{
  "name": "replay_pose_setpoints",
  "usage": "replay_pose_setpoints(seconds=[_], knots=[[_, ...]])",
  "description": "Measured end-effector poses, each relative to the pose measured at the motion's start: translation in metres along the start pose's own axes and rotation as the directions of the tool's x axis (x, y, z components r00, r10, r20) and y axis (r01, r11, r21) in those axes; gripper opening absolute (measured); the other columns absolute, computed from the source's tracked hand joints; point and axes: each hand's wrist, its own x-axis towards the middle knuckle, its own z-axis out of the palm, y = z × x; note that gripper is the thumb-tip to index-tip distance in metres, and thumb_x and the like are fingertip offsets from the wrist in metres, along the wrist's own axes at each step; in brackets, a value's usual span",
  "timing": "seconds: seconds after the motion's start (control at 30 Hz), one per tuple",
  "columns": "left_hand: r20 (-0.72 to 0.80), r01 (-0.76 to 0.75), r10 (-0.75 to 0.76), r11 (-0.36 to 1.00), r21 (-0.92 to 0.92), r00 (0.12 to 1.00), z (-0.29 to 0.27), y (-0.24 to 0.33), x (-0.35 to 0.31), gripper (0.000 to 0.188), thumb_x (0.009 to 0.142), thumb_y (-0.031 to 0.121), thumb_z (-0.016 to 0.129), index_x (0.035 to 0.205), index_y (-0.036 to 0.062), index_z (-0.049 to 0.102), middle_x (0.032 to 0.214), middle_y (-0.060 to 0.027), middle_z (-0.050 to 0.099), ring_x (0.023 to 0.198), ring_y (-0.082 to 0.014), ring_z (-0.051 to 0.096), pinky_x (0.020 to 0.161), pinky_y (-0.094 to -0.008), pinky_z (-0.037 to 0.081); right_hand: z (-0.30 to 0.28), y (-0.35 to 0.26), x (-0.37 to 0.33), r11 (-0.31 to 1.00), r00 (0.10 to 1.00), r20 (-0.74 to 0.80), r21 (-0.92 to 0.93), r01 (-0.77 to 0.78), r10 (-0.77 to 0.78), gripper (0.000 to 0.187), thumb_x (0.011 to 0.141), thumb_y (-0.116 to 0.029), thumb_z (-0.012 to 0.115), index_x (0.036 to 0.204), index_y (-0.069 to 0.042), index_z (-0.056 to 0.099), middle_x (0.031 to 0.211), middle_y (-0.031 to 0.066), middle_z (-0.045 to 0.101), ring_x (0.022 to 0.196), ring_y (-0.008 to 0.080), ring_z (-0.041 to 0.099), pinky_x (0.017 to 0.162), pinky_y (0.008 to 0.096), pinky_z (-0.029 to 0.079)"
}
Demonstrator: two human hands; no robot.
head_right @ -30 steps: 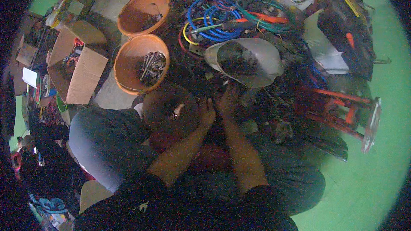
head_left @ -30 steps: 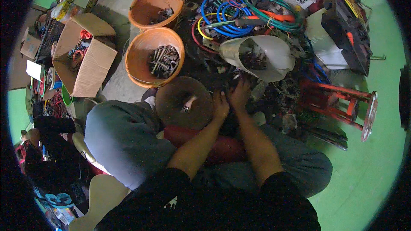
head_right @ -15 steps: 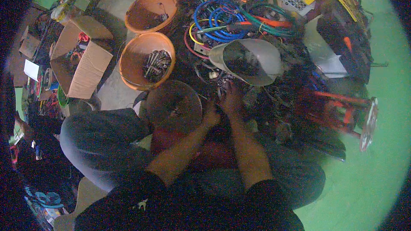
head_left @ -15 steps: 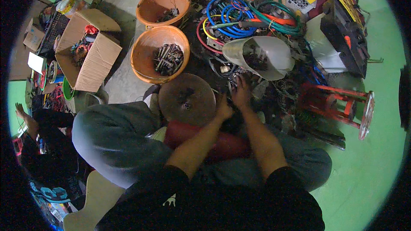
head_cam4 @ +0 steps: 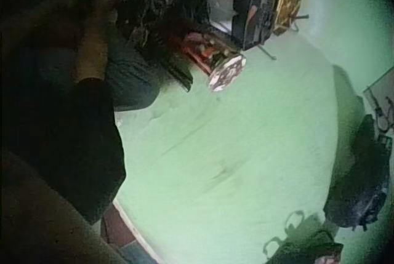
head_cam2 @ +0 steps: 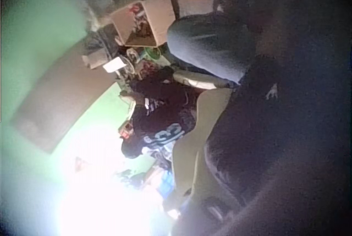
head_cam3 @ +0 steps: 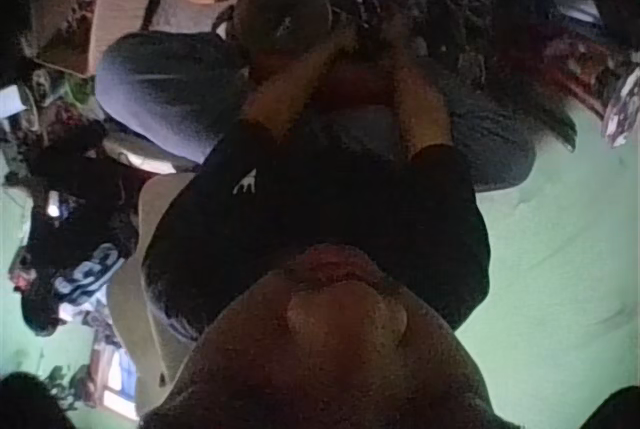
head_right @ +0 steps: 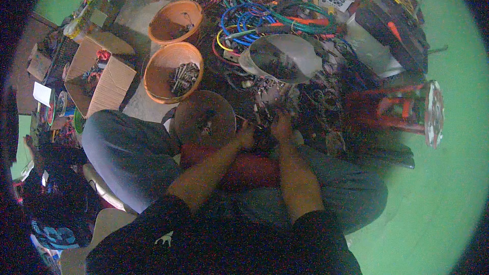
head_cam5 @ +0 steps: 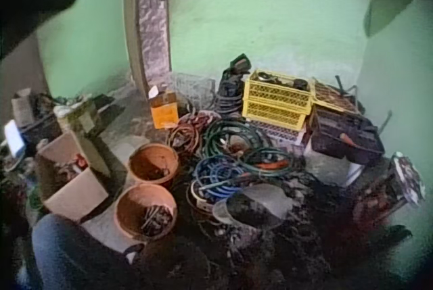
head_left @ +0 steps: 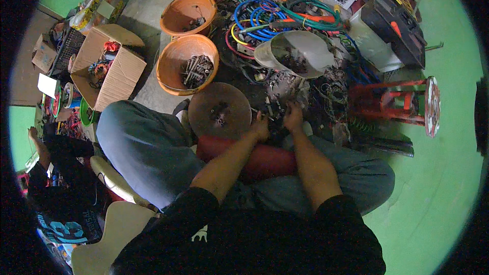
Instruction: The person sits on the floor and assembles small metal lock mechanisms by hand. They pick up individual components from a pile, fit them together, and place the assembled units into a brown bowl. The workspace is cluttered with wires and boxes.
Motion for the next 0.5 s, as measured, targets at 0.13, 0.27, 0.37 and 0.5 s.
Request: replay_pose_setpoints(seconds=[0.13,0.27,0.37,0.5], knots=[[-0.085,-0.007,0.013,0.997,0.073,0.996,0.003,-0.006,0.002,0.091,0.079,0.022,0.069,0.153,0.0065,0.018,0.159,-0.0257,0.008,0.144,-0.0455,0.022,0.118,-0.0469,0.025,-0.006,-0.015,-0.001,0.999,0.996,-0.080,0.013,0.040,-0.039,0.041,0.077,0.001,0.056,0.117,-0.001,0.064,0.124,0.0225,0.058,0.119,0.0416,0.054,0.104,0.0466,0.042],[-0.244,0.030,-0.015,0.998,0.059,0.970,0.008,-0.010,0.004,0.084,0.079,0.024,0.067,0.150,0.0037,0.025,0.157,-0.0274,0.014,0.142,-0.0477,0.025,0.117,-0.0490,0.026,-0.016,-0.027,-0.007,0.997,0.992,-0.097,0.020,-0.075,0.077,0.045,0.072,-0.002,0.058,0.116,-0.002,0.064,0.122,0.0223,0.059,0.117,0.0421,0.054,0.104,0.0482,0.043],[-0.417,0.058,-0.034,0.997,0.045,0.908,0.014,-0.002,-0.001,0.080,0.080,0.026,0.066,0.147,0.0017,0.030,0.155,-0.0287,0.019,0.140,-0.0495,0.027,0.116,-0.0505,0.027,-0.029,-0.035,-0.007,0.955,0.954,-0.049,0.055,-0.292,0.294,0.045,0.071,-0.004,0.059,0.116,-0.002,0.064,0.123,0.0234,0.059,0.119,0.0433,0.052,0.105,0.0491,0.041],[-0.357,0.189,-0.250,0.962,-0.196,0.900,0.016,0.009,-0.002,0.067,0.082,0.030,0.062,0.139,-0.0007,0.044,0.149,-0.0267,0.034,0.132,-0.0510,0.038,0.110,-0.0524,0.035,-0.021,-0.018,-0.014,0.958,0.944,-0.175,-0.004,-0.286,0.281,0.042,0.074,-0.007,0.059,0.115,0.000,0.063,0.123,0.0246,0.059,0.122,0.0445,0.049,0.105,0.0492,0.040]])
